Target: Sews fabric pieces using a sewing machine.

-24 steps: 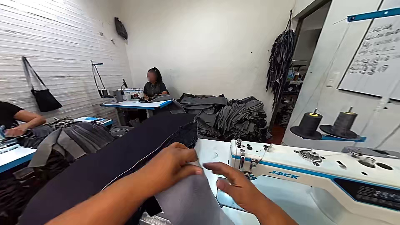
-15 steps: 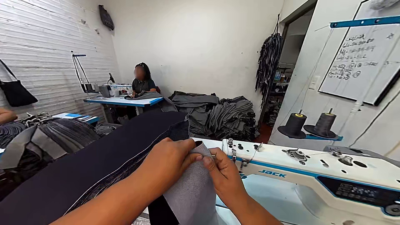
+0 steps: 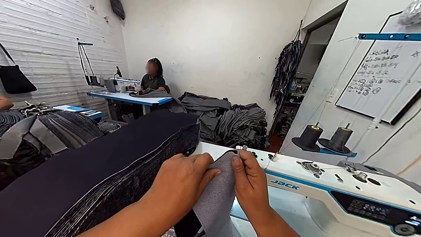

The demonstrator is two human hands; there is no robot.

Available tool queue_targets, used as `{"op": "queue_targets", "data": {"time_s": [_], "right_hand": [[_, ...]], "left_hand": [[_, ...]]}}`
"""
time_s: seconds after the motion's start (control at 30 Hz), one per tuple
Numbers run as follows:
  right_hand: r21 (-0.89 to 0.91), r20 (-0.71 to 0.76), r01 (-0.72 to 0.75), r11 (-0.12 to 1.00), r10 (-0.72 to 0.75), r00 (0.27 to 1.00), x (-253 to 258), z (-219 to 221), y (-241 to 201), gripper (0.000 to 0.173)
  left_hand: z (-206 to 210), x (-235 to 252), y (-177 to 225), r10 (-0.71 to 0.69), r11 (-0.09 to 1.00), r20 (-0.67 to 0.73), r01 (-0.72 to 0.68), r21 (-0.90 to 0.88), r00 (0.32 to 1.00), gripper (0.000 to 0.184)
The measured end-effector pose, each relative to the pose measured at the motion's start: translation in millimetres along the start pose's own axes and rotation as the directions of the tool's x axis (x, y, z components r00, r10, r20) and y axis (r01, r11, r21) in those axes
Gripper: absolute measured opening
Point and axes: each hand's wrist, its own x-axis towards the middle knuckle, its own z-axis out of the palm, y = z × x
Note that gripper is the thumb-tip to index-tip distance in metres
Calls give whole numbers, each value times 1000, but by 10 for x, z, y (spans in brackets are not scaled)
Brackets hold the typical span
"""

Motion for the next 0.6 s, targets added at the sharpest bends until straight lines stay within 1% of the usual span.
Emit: {"op": "queue_targets", "data": {"time_s": [0.13, 0.2, 0.3, 0.37, 0.4, 0.47, 0.53, 0.57, 0.6], "right_hand": [[30, 58, -10, 999, 8, 998, 39, -44, -20, 23], [11, 86, -18, 1000, 17, 996, 70, -52, -33, 20], [-18, 86, -11, 1000, 13, 996, 89, -48, -23, 22], [-22, 64, -7, 1000, 9, 998, 99, -50, -11, 22], [-18, 55, -23, 1000, 24, 998, 102, -57, -10, 21], [15, 46, -85, 996, 84, 995, 106, -67, -6, 20], [40, 50, -136, 990, 134, 990, 97, -58, 2, 19], [43, 51, -144, 989, 142, 989, 92, -47, 10, 19], [40, 46, -140, 989, 138, 989, 89, -32, 21, 18]], "left_hand": [[28, -5, -114, -45, 988, 63, 54, -146, 997, 38], [49, 9, -167, -95, 970, 124, 119, -211, 988, 39], [34, 23, -228, -195, 886, 278, 290, -362, 941, 40], [-36, 24, -246, -225, 823, 390, 389, -415, 893, 41], [-64, 17, -250, -224, 808, 415, 406, -427, 882, 38], [-88, -4, -264, -216, 806, 427, 408, -430, 878, 34], [-83, -14, -288, -210, 841, 421, 383, -382, 882, 34], [-75, -13, -282, -206, 880, 394, 346, -326, 896, 35], [-58, -6, -256, -194, 924, 330, 284, -254, 924, 35]]}}
